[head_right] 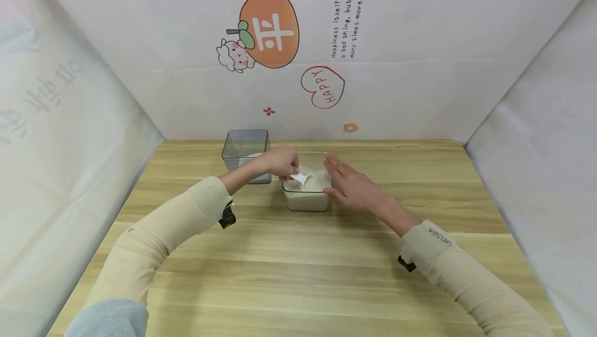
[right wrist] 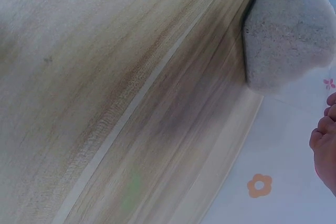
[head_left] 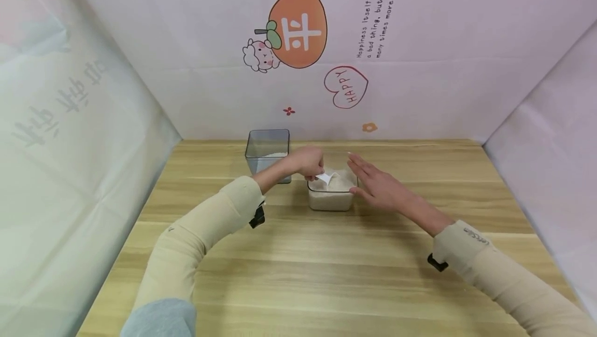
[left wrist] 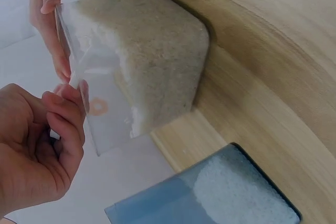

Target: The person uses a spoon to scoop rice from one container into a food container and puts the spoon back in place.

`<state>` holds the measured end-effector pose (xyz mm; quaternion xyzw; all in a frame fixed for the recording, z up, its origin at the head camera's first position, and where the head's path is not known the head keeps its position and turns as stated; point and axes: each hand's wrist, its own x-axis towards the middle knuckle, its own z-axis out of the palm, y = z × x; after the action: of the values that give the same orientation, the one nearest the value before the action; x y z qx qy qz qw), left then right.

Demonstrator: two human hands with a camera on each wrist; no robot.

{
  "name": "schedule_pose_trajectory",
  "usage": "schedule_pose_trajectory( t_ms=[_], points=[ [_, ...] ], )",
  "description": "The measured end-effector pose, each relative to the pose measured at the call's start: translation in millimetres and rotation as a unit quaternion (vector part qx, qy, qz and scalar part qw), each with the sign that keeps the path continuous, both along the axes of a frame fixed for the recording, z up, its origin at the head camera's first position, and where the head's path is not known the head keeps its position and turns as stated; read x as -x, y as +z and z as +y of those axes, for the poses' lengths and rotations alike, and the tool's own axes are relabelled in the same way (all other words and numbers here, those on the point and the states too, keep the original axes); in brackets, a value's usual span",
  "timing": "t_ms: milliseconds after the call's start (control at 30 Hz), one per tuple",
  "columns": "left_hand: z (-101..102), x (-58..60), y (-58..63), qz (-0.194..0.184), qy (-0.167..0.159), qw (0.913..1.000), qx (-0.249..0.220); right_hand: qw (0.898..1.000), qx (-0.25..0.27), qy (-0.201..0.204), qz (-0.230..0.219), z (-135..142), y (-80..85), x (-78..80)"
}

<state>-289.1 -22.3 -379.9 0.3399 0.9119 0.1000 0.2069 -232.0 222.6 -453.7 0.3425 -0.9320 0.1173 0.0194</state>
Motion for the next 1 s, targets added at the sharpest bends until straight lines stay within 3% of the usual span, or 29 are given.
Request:
schedule_pose_trajectory(
  t_ms=[333, 533, 867, 1000],
  points=[
    [-9.0, -5.0, -0.2, -0.002, 0.008, 0.9998, -0.021, 1.0, 0.004, -0.002, -0.004, 3.5, -2.1, 0.3],
    [-20.1, -6.2, -2.5, -0.037, 0.033, 0.9976, -0.049, 1.0, 0.007, 0.002, -0.003, 2.4, -1.7, 1.7],
    [-36.2, -9.3, -7.5, -0.114, 0.086, 0.983, -0.115, 1.0, 0.01, 0.008, 0.007, 2.5, -2.1, 2.1],
    [-41.5, -10.8, -11.2, -0.161, 0.117, 0.9692, -0.144, 1.0, 0.011, 0.009, 0.004, 2.2, -2.8, 2.2]
  ],
)
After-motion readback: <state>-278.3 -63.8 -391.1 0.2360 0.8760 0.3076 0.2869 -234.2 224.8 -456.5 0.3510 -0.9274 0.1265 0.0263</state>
